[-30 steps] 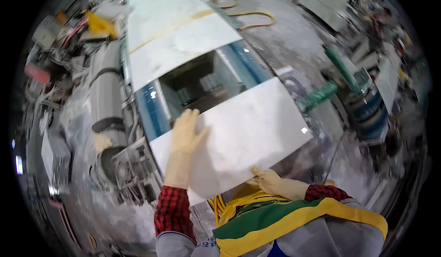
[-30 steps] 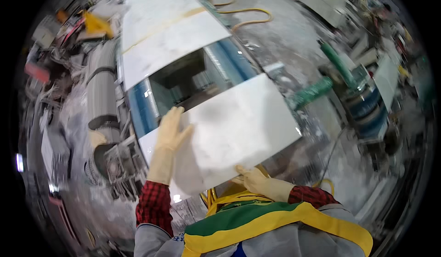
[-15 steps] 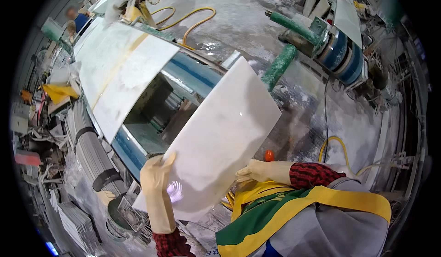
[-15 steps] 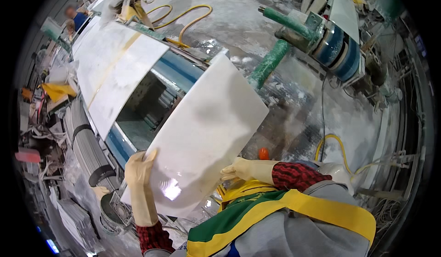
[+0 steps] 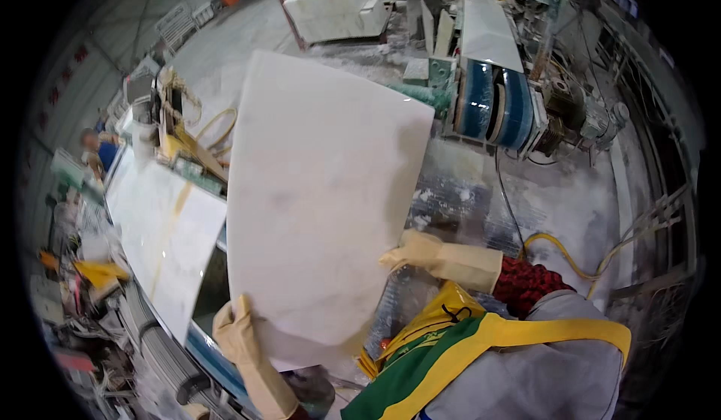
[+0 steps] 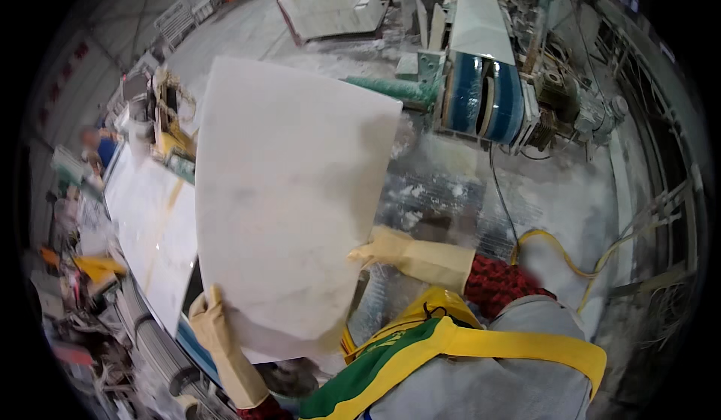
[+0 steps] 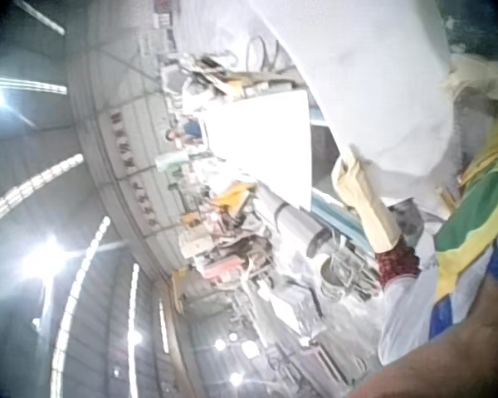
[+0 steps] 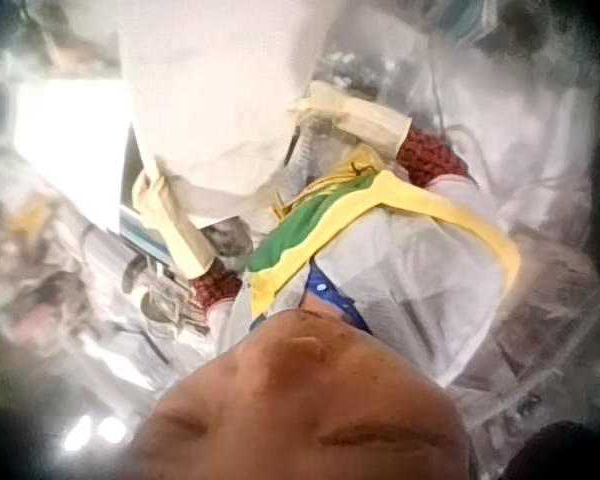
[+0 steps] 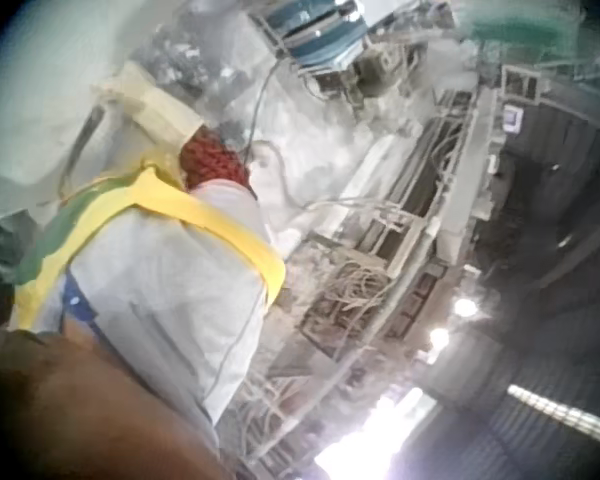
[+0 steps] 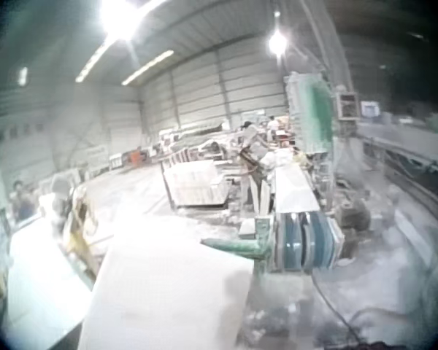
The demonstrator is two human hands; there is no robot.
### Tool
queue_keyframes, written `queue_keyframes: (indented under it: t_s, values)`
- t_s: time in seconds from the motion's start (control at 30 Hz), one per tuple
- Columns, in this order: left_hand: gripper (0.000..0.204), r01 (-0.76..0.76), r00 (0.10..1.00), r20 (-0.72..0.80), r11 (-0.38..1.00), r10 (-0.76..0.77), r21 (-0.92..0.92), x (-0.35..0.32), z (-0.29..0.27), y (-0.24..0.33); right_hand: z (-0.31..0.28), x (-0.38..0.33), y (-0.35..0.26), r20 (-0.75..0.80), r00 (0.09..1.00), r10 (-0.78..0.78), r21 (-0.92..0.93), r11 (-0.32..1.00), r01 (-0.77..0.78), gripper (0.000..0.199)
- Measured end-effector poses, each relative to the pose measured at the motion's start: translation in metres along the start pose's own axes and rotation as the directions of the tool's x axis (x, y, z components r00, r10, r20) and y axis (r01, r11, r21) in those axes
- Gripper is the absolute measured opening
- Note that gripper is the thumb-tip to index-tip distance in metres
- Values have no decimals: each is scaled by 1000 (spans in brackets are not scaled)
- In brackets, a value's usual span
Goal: The person repeatedly picks up large white rectangular tiles, places them onto a conveyor belt, and guides them through a processing machine. The person handles the tiles one at a time, flipping and repositioning them as needed.
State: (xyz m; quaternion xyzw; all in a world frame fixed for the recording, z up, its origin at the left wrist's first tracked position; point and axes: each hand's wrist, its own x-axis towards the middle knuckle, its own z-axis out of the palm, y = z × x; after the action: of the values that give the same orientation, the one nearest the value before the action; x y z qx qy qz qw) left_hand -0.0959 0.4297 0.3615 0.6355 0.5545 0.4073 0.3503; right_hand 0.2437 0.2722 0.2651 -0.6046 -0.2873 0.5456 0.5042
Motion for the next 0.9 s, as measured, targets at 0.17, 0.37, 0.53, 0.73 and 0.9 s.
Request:
queue_keyframes:
  t_s: [0.17, 0.37, 0.53, 0.73, 0.9]
  values:
    - [43, -8, 998, 68, 990, 18, -144, 35, 162, 13, -144, 9, -52, -245, 964, -103, -1, 994, 106, 33]
    - [53, 225, 944, 320, 860, -76, -459, 14, 350, 83, -278, -11, -98, -467, 873, -141, 270, 917, 292, 25]
    - [64, 322, 880, 406, 938, -247, -127, -20, 452, 104, -369, -13, -48, -623, 773, -120, 306, 872, 382, 27]
    - [46, 480, 643, 713, 873, -280, -90, -32, 530, 77, -436, 15, 108, -839, 448, -308, -195, 940, 281, 28]
    - [40, 453, 619, 738, 890, -269, -55, -32, 580, 59, -478, 24, 134, -843, 536, -45, 105, 964, 246, 36]
